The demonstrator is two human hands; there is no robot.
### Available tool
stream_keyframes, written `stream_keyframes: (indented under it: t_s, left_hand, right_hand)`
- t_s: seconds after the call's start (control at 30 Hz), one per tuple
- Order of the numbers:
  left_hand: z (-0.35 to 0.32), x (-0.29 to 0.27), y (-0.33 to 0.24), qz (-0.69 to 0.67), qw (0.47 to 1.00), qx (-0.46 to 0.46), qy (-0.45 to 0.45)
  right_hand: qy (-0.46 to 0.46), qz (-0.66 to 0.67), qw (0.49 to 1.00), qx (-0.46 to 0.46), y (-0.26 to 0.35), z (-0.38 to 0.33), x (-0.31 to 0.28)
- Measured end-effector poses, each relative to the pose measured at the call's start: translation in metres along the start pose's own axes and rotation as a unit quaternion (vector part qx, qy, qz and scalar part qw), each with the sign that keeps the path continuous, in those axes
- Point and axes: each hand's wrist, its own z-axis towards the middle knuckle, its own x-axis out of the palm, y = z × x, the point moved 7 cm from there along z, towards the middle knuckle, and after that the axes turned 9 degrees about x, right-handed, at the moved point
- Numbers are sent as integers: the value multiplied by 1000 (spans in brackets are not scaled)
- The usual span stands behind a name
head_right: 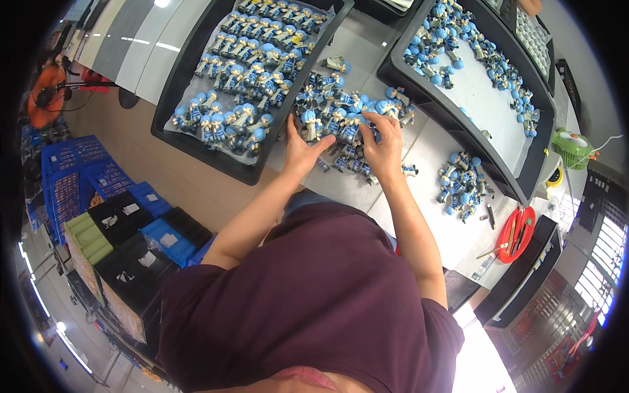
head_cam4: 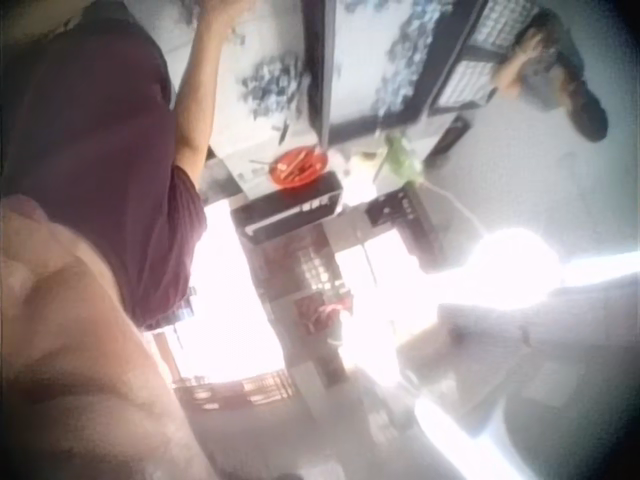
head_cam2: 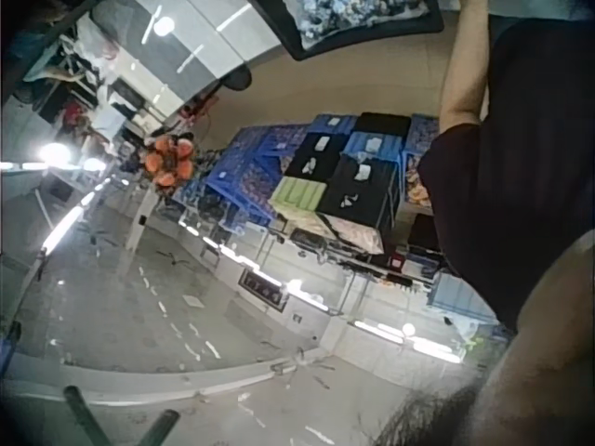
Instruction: The person assembles small blue and white figurines at a workbench. They pick up figurine parts from trays, attach components by hand, and place the assembled units into a tray. The person also uses a small red tool to adjust or clean parts of the figurines.
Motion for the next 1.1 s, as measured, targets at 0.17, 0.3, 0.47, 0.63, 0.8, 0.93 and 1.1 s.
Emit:
stream_keyframes:
  t_s: [0.17,0.3,0.47,0.63,0.8,0.93,1.1]
  left_hand:
    - [15,11,-6,-62,997,3,-38]
    - [17,14,-3,41,998,-25,-33]
    - [19,20,5,37,998,-41,-11]
    - [20,31,10,-148,986,-70,20]
    - [13,31,-4,-36,995,-93,23]
    - [12,32,-3,52,994,-88,49]
    - [17,35,-7,69,991,-73,93]
  right_hand:
    - [-61,-109,991,44,-15,-16,-2]
    - [-58,-107,974,192,-27,-31,1]
    - [-64,-147,957,240,-33,-23,-3]
    - [-27,-206,940,272,-37,-16,-11]
    - [1,-206,938,279,-50,-14,-13]
    - [13,-155,951,265,-58,-11,-15]
    - [34,-99,949,298,-67,-10,-10]
